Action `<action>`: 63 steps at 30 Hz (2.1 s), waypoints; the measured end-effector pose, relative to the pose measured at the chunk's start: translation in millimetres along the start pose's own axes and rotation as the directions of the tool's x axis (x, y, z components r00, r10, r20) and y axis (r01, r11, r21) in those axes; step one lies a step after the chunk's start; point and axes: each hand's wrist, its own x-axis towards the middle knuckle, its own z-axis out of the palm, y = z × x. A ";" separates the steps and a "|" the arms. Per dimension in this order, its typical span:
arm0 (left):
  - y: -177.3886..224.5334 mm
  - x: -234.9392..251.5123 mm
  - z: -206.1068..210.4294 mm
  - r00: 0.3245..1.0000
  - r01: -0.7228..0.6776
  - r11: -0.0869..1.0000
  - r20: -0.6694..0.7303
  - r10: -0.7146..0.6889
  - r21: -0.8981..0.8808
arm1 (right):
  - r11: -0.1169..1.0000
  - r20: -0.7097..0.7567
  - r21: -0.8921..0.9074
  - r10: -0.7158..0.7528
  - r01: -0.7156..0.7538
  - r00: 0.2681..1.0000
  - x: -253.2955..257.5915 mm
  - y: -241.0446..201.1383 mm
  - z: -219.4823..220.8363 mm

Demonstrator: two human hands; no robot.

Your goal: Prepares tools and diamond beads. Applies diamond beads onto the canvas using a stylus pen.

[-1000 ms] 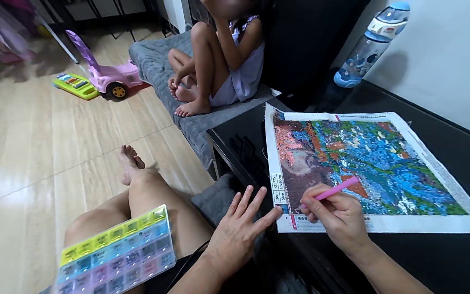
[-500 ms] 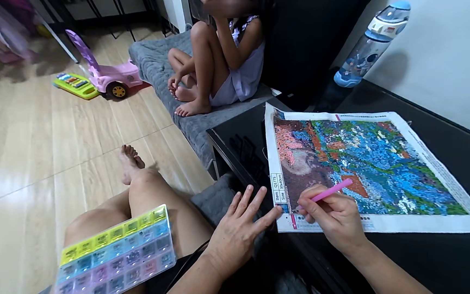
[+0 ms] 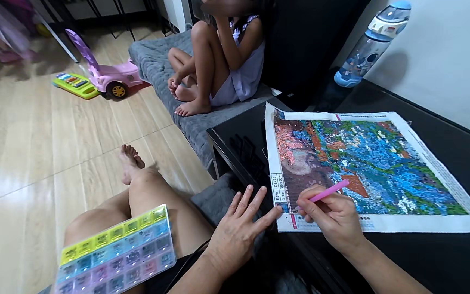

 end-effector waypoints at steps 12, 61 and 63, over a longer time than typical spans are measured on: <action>0.0 -0.4 1.1 1.000 0.002 1.000 -0.004 -0.002 0.002 | 0.999 -0.032 -0.011 0.032 -0.033 0.999 1.6 -4.5 -5.4; -0.2 0.2 0.5 1.000 0.003 1.000 -0.003 -0.004 -0.008 | 0.999 0.074 0.027 -0.026 0.024 0.997 -2.8 -8.9 5.3; -0.3 -0.1 0.3 1.000 0.002 1.000 -0.004 -0.002 -0.016 | 1.000 0.047 0.024 -0.017 0.016 0.999 -1.7 -7.8 2.2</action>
